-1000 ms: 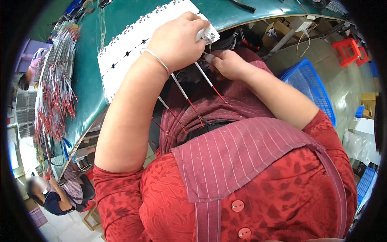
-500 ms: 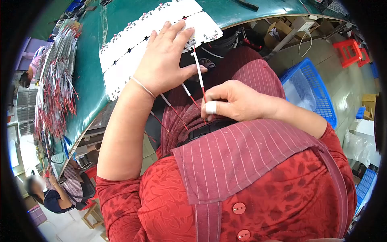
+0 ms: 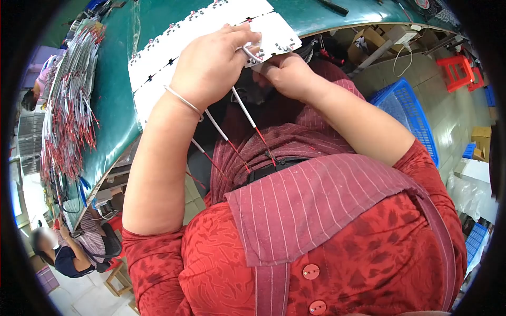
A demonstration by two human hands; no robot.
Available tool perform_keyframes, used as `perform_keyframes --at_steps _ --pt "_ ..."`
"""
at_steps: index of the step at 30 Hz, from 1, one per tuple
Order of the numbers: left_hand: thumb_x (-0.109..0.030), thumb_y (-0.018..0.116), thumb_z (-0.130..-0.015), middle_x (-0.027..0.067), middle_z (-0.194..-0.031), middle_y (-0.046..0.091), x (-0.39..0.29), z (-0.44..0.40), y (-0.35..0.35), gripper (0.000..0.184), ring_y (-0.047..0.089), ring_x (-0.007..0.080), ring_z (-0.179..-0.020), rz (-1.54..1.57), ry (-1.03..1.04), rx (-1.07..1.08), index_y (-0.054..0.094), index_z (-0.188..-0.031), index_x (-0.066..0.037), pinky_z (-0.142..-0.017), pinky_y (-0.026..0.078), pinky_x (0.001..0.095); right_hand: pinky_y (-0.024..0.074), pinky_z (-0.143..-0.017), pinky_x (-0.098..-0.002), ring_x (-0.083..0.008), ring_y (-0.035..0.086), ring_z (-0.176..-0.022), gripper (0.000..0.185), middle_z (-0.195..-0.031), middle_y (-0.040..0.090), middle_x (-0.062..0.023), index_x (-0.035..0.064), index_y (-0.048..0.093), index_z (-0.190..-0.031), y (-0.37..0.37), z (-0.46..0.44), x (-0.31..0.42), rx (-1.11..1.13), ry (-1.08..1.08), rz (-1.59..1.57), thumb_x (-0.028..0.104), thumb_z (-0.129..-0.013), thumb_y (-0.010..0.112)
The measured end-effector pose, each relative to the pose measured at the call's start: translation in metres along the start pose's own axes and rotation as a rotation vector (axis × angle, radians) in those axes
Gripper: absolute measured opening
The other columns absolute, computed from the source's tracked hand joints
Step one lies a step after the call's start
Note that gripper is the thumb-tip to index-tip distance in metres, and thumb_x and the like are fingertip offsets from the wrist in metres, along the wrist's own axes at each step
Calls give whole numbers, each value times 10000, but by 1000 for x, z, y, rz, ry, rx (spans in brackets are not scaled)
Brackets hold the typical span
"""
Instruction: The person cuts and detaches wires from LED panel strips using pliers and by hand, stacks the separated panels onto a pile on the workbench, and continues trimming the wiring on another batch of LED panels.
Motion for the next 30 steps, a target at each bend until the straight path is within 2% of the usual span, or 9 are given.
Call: perform_keyframes --at_steps 6,9,12,16,20,22,26,29,30 --pt "-112 647 -929 171 -1389 623 -1 1 -2 378 581 339 -1304 0 53 32 670 -1306 -89 -1096 450 378 514 -743 -330 -159 611 -753 267 -806 668 -45 21 673 -910 3 -2 -4 34 -19 94 236 -1025 565" --pt "-93 677 -902 172 -1415 602 -2 4 -1 426 570 341 -1313 3 64 38 654 -1327 -89 -1105 442 374 482 -682 -308 -136 564 -693 371 -724 621 -31 26 654 -826 9 11 -11 99 77 52 331 -1022 577" --pt "-83 698 -883 165 -1430 594 -5 5 -4 468 558 339 -1328 33 76 63 642 -1347 -99 -1118 430 378 510 -683 -333 -163 607 -699 399 -750 669 -52 19 699 -934 13 19 -43 97 140 97 388 -1020 574" --pt "-69 705 -865 146 -1431 601 13 17 -25 510 525 320 -1375 315 49 13 636 -1368 -124 -1149 396 399 512 -688 -299 -127 595 -706 478 -806 682 -44 14 708 -937 28 36 -52 193 318 -122 433 -1054 509" --pt "-39 690 -810 135 -1523 512 14 51 -13 628 375 378 -1480 30 15 86 583 -1418 -151 -1219 280 479 517 -738 -280 -111 608 -767 465 -878 703 -30 14 716 -1024 51 76 -23 445 504 -521 439 -1053 532" --pt "-90 723 -794 128 -1579 430 5 55 -6 700 314 409 -1504 -122 14 60 518 -1456 -191 -1225 213 583 518 -752 -280 -101 612 -788 367 -892 708 -20 42 734 -1025 57 85 13 536 227 -413 377 -1037 584" --pt "-283 773 -849 120 -1592 411 -6 39 7 668 313 411 -1502 -204 12 7 515 -1460 -197 -1213 225 599 537 -758 -303 -119 636 -790 313 -810 698 -39 -7 732 -933 67 101 47 684 -22 -176 257 -1038 600" --pt "-377 727 -909 119 -1585 424 -10 29 11 610 330 410 -1493 -217 38 3 527 -1455 -194 -1201 243 606 541 -770 -309 -126 650 -795 291 -784 698 -47 -10 725 -897 54 84 37 579 -6 2 223 -1028 610" --pt "-397 688 -942 120 -1580 434 -10 25 13 572 344 408 -1486 -213 46 27 534 -1452 -190 -1195 253 607 548 -735 -316 -149 684 -764 276 -826 746 -84 11 744 -915 42 70 35 479 -66 245 240 -999 616"
Point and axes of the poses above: each hand's wrist, its own z-axis away from the middle knuckle, its own y-axis out of the palm, x = y × z, the point moved 10 cm from there along -z, towards the middle knuckle
